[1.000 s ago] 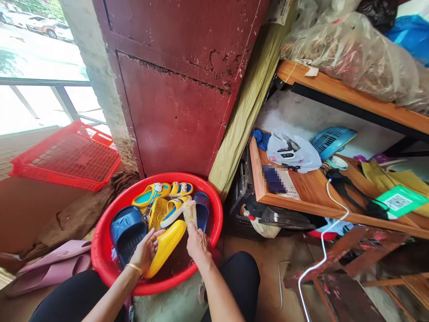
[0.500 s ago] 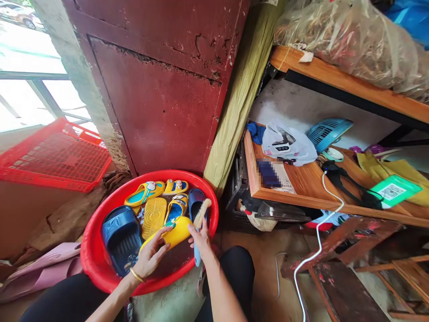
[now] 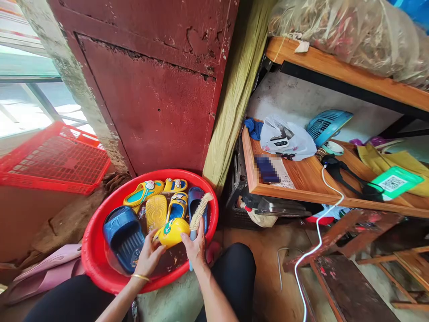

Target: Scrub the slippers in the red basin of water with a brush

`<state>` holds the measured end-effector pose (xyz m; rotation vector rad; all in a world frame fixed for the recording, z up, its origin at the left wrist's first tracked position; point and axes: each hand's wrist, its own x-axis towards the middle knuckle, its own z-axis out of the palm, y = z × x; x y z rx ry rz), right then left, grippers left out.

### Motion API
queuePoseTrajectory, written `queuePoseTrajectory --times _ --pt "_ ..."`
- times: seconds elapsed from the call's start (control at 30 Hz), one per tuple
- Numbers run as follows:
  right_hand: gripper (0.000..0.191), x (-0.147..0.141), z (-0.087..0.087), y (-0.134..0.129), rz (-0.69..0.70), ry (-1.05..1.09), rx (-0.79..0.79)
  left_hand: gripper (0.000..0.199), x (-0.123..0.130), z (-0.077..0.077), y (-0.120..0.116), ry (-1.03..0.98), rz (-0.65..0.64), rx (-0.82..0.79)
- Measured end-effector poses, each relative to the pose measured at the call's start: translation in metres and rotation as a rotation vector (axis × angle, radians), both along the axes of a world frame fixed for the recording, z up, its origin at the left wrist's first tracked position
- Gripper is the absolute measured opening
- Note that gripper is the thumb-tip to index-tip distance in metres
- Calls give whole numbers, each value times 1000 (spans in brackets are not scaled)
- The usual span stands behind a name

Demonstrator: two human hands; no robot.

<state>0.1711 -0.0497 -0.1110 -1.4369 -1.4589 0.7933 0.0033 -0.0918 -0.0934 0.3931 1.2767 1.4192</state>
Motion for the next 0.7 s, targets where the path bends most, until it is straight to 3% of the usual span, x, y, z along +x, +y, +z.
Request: queuePoseTrajectory --times 0.1,0.2,0.3,0.43,0.57,0.7 --pt "88 0 -3 -3 1 33 19 36 -1 -10 -2 -145 171 -153" --pt "87 2 -3 -3 11 36 11 8 -5 -14 -1 -295 74 -318" --pt "89 3 -1 -3 20 3 -15 14 -3 -13 1 -325 -46 -339" --pt "85 5 7 -4 15 -25 -15 17 3 -11 6 -315 -77 -286" --pt "77 8 20 -7 -59 17 -30 18 6 -7 6 -303 -96 -101" --pt "72 11 32 -10 -84 97 -128 32 10 1 5 -301 -136 35"
